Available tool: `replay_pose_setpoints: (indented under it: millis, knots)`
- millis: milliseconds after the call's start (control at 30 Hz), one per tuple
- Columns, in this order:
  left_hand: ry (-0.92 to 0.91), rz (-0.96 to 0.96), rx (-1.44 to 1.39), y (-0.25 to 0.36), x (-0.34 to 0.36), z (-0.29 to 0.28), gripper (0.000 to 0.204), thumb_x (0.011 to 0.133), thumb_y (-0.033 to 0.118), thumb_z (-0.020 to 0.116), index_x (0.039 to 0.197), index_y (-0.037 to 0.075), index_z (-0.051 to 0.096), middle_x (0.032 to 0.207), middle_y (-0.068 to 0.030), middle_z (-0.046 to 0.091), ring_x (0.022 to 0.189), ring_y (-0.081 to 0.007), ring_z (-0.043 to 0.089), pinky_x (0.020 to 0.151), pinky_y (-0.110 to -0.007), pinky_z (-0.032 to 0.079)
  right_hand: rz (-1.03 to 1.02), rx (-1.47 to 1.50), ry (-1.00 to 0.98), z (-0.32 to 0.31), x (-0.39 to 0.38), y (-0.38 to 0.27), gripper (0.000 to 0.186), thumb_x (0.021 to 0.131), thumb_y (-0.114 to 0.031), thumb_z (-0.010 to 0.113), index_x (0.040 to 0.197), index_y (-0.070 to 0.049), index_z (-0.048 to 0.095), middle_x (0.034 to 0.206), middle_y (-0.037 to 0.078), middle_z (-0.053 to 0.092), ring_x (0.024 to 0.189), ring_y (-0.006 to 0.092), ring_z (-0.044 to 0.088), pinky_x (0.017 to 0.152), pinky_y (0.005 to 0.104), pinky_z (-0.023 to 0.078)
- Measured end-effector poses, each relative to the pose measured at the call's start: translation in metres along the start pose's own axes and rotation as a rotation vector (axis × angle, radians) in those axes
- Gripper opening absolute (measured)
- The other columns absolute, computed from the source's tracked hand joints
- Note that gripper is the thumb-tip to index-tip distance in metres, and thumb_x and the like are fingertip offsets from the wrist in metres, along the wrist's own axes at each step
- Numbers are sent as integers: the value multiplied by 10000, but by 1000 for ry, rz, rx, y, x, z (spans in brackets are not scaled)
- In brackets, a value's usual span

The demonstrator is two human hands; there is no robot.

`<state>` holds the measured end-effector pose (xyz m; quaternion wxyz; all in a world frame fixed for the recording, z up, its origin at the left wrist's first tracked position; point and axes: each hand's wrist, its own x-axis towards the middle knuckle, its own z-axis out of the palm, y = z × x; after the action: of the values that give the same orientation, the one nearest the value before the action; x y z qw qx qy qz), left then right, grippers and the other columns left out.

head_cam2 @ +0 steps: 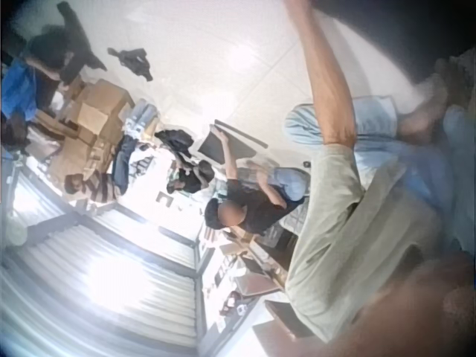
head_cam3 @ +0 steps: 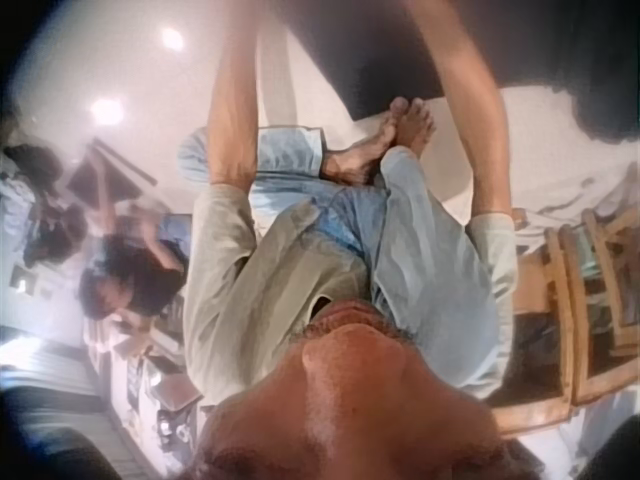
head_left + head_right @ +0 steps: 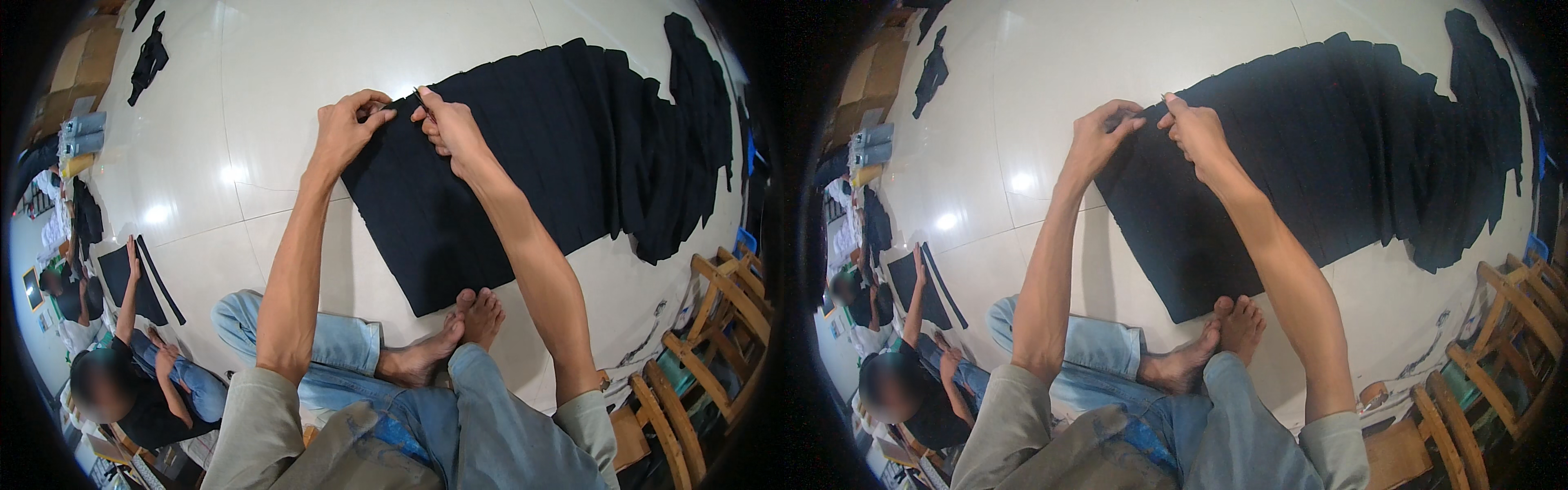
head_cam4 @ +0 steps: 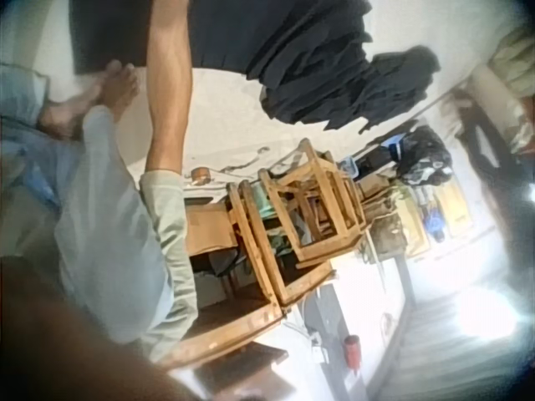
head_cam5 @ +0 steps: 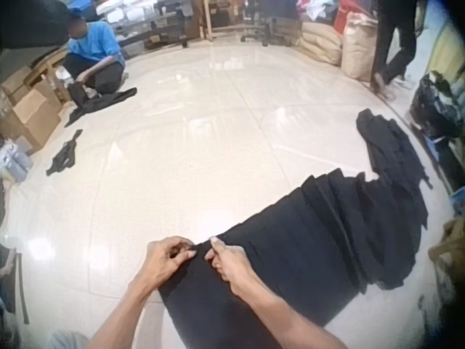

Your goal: The person sits on the floor and uses a red utility knife to cut a large piece of black fabric into strips. They repeatedly fold the fabric, align the edges, and slice through the layers to produce uniform rectangular pieces.

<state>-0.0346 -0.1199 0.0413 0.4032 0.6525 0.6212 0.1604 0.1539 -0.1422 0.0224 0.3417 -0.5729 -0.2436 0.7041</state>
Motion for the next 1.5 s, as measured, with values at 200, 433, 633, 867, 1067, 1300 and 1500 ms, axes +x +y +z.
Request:
replay_pose_setpoints:
  millis: [200, 433, 633, 867, 1067, 1300, 1500]
  knots:
    - [-36, -130, -74, -28, -19, -26, 319, 904, 292, 748, 1118, 56, 746, 992, -112, 754, 939, -204, 682, 848, -345, 519, 83, 4, -178, 22, -26, 8, 474, 1055, -437, 490, 892, -13, 630, 592, -71, 397, 462, 33, 277, 411, 237, 201]
    - [15, -125, -92, -19, -21, -17, 327, 903, 323, 748, 1118, 78, 767, 989, -114, 752, 956, -210, 675, 868, -351, 516, 91, 7, -44, 45, -12, 18, 481, 1042, -427, 496, 893, 2, 654, 600, -52, 419, 472, 50, 285, 421, 256, 202]
    - [82, -102, -74, -25, -21, -13, 291, 896, 314, 752, 1086, 97, 786, 990, -148, 743, 978, -250, 681, 894, -383, 516, 126, -36, -41, 48, -8, 10, 469, 1025, -425, 524, 885, -1, 664, 599, -49, 419, 479, 56, 298, 433, 273, 209]
    - [80, -38, -92, -27, -22, -13, 279, 895, 298, 755, 1089, 100, 788, 994, -161, 740, 971, -260, 682, 896, -386, 514, 129, -19, -47, 47, -2, 12, 420, 1010, -404, 561, 818, -37, 632, 588, -42, 430, 466, 63, 301, 425, 270, 208]
    - [83, 12, -41, -33, -22, -11, 296, 891, 286, 759, 1083, 62, 772, 992, -135, 757, 961, -228, 690, 894, -375, 516, 58, -16, -49, 49, 4, 15, 421, 1009, -409, 558, 807, -44, 611, 580, -47, 418, 455, 63, 303, 408, 266, 200]
    - [22, -140, -58, -47, -38, -39, 304, 895, 284, 754, 1060, 29, 758, 914, -91, 748, 836, -168, 649, 775, -331, 508, 129, 16, -170, 59, -35, 26, 466, 1044, -450, 495, 861, -34, 600, 578, -63, 396, 442, 43, 263, 406, 253, 192]
    - [71, -131, -195, -56, -43, -38, 283, 899, 279, 745, 1031, 30, 766, 817, -48, 699, 768, -133, 602, 710, -300, 479, 116, 41, -166, 78, -22, 35, 464, 1052, -438, 479, 881, -26, 605, 598, -56, 413, 450, 47, 268, 408, 254, 191]
